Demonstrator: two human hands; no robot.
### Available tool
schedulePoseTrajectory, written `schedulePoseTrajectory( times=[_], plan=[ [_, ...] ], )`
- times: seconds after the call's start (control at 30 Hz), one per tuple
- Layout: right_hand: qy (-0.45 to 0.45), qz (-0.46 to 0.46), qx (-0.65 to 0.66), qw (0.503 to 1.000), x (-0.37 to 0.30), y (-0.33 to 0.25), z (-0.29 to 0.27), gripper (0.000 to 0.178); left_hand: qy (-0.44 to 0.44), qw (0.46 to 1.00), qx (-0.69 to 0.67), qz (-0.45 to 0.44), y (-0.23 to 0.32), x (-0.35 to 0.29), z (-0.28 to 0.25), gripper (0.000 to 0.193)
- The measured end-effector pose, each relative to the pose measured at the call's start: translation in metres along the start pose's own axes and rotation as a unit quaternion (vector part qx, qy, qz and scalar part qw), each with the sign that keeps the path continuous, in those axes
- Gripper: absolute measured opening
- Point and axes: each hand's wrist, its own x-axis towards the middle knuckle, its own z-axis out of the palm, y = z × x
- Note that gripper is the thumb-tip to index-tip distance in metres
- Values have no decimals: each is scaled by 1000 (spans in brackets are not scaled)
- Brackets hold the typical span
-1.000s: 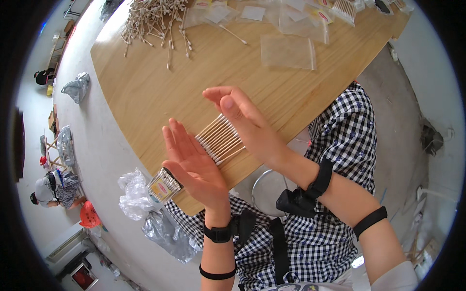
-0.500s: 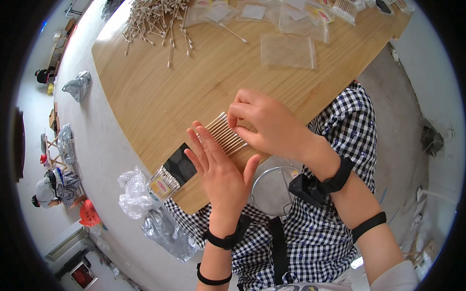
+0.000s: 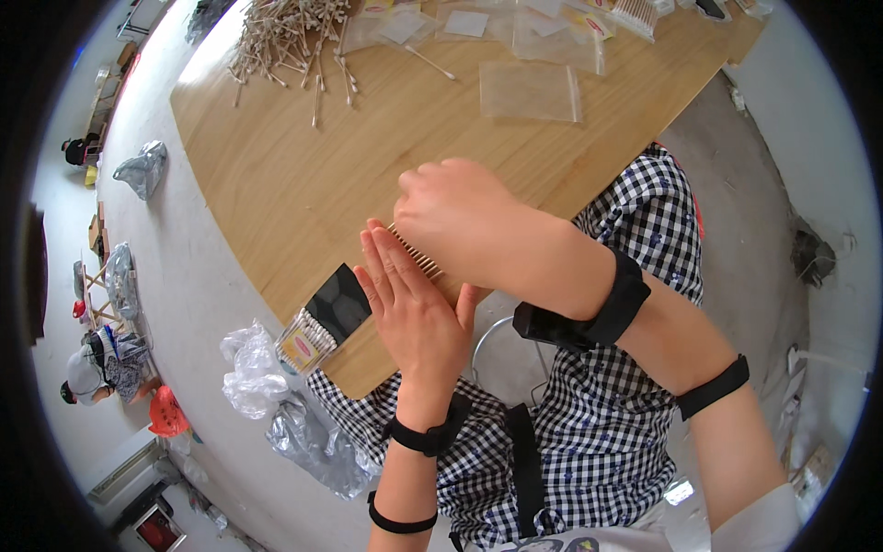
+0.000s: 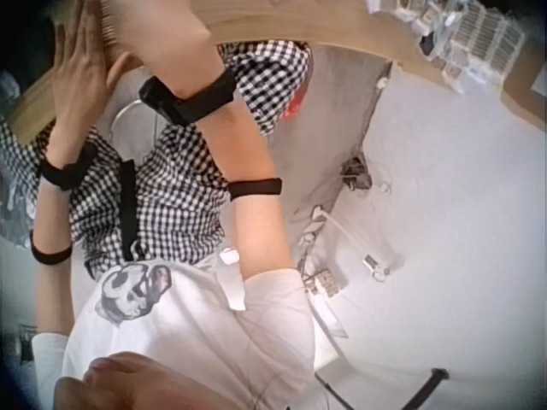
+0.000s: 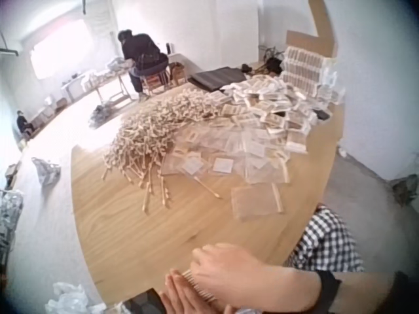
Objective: Organize cotton swabs into small plastic bags and count them.
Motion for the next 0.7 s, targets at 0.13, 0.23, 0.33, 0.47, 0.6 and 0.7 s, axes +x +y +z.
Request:
schedulePoseTrajectory(
  times=[0.13, 0.23, 0.33, 0.47, 0.6, 0.7],
  plan=[
    [25, -37, -50, 998, 1, -3, 5, 16, 6, 1000, 12, 10, 1, 0, 3, 104],
    [4, -49, -41, 998, 5, 6, 4, 17, 14, 1000, 12, 7, 0, 0, 3, 104],
    [-17, -64, -43, 997, -1, 10, 0, 18, 21, 1000, 7, 6, 2, 1, 3, 104],
    [33, -43, -83, 995, -12, 13, -4, 17, 27, 1000, 0, 4, 2, 1, 4, 104],
    [69, -11, -69, 995, -33, 22, -21, 20, 33, 999, -8, 5, -1, -2, 1, 104],
    [66, 109, 57, 990, -45, 31, -22, 20, 38, 997, -74, 7, -2, -5, -7, 102]
  ],
)
